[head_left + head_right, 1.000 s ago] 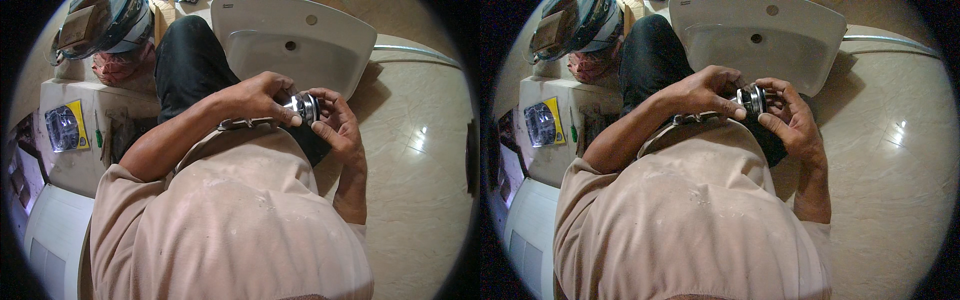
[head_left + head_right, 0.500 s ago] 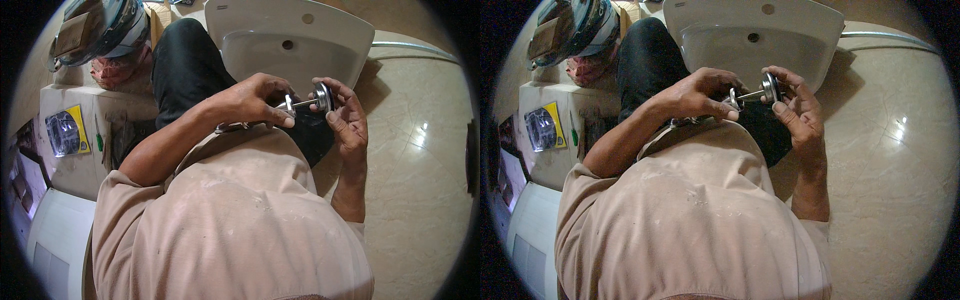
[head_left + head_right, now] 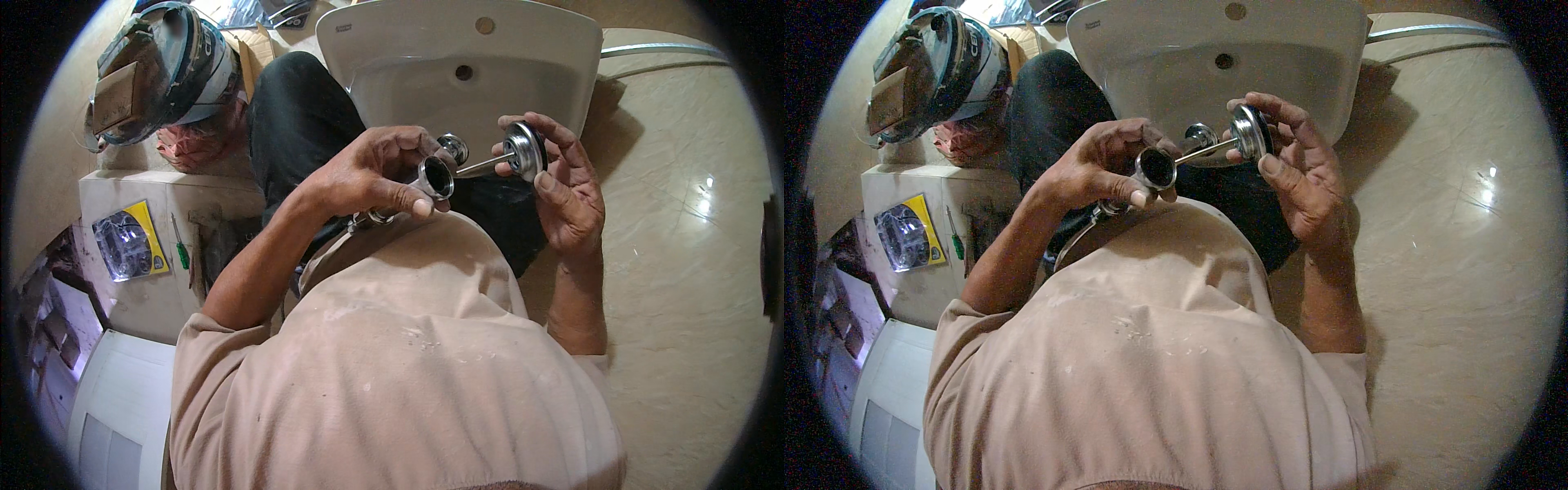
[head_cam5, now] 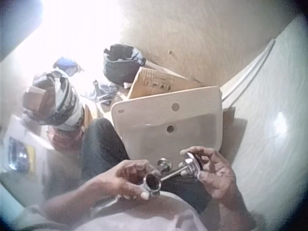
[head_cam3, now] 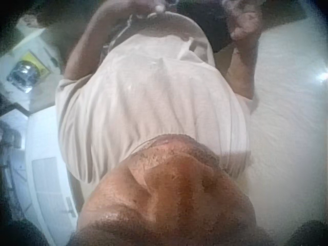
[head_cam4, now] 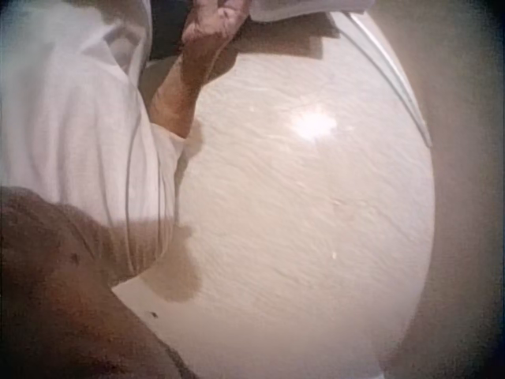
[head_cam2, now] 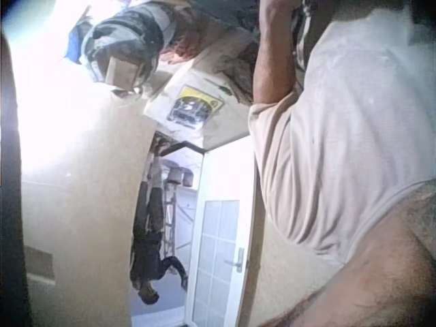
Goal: The person assembles a sink drain by hand and using a screwdriver, inserting and tightening a central screw into the drain assembly.
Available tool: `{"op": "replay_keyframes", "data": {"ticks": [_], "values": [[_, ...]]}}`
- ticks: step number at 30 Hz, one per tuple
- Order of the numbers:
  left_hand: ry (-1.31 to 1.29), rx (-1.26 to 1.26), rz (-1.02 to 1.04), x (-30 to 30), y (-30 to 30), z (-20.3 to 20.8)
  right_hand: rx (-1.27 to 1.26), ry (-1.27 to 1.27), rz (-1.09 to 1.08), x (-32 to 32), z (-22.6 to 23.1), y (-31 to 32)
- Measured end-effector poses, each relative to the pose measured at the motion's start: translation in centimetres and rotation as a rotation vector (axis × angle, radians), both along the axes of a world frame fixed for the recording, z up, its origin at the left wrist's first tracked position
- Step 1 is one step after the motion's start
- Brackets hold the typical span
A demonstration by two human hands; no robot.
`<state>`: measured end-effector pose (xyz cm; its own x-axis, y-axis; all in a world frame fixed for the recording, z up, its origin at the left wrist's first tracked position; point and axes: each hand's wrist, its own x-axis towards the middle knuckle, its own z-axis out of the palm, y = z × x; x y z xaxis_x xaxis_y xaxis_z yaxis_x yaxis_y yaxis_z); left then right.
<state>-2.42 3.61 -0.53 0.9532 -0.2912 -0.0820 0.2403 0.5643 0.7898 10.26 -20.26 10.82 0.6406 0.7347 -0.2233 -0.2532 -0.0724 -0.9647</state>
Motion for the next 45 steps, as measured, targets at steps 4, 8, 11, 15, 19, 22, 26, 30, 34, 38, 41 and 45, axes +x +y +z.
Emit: {"op": "replay_keyframes", "data": {"ticks": [4, 8, 11, 15, 19, 22, 26, 30, 34, 38, 41, 45], "values": [[0.006, -0.215, -0.028, -0.6, 0.6, 0.4, 0.091, 0.066, 0.018, 0.3, -0.2, 0.1], [-0.001, -0.258, -0.033, -0.8, 1.0, 0.7, 0.123, 0.088, 0.031, 0.6, -0.4, 0.1], [0.02, -0.25, -0.031, -0.6, 0.9, 0.7, 0.118, 0.165, -0.014, 0.6, -0.6, 0.1], [0.064, -0.223, -0.019, -0.3, 0.4, 0.6, 0.178, 0.283, -0.04, 0.5, -0.9, 0.0], [0.039, -0.172, -0.015, 0.0, 0.1, 0.4, 0.207, 0.303, -0.031, 0.7, -1.1, -0.2], [0.052, -0.189, -0.015, 0.1, 0.1, 0.4, 0.183, 0.283, -0.051, 0.8, -1.2, -0.4], [0.089, -0.215, -0.037, 0.1, 0.3, 0.5, 0.185, 0.28, -0.066, 0.8, -1.3, -0.4], [0.071, -0.22, -0.06, 0.0, 0.6, 0.6, 0.112, 0.127, -0.027, 0.6, -1.1, -0.1], [0.048, -0.238, -0.038, -0.3, 0.7, 0.8, 0.077, 0.01, -0.01, 0.3, -0.7, 0.2], [0.111, -0.213, -0.045, -0.7, 1.0, 1.0, 0.065, -0.029, -0.002, 0.2, -0.6, 0.3], [0.091, -0.179, -0.028, -0.7, 0.9, 1.0, 0.061, -0.036, -0.009, 0.2, -0.7, 0.2], [0.088, -0.172, -0.032, -0.8, 1.0, 0.7, 0.088, -0.022, 0.001, 0.2, -1.0, -0.1]]}}
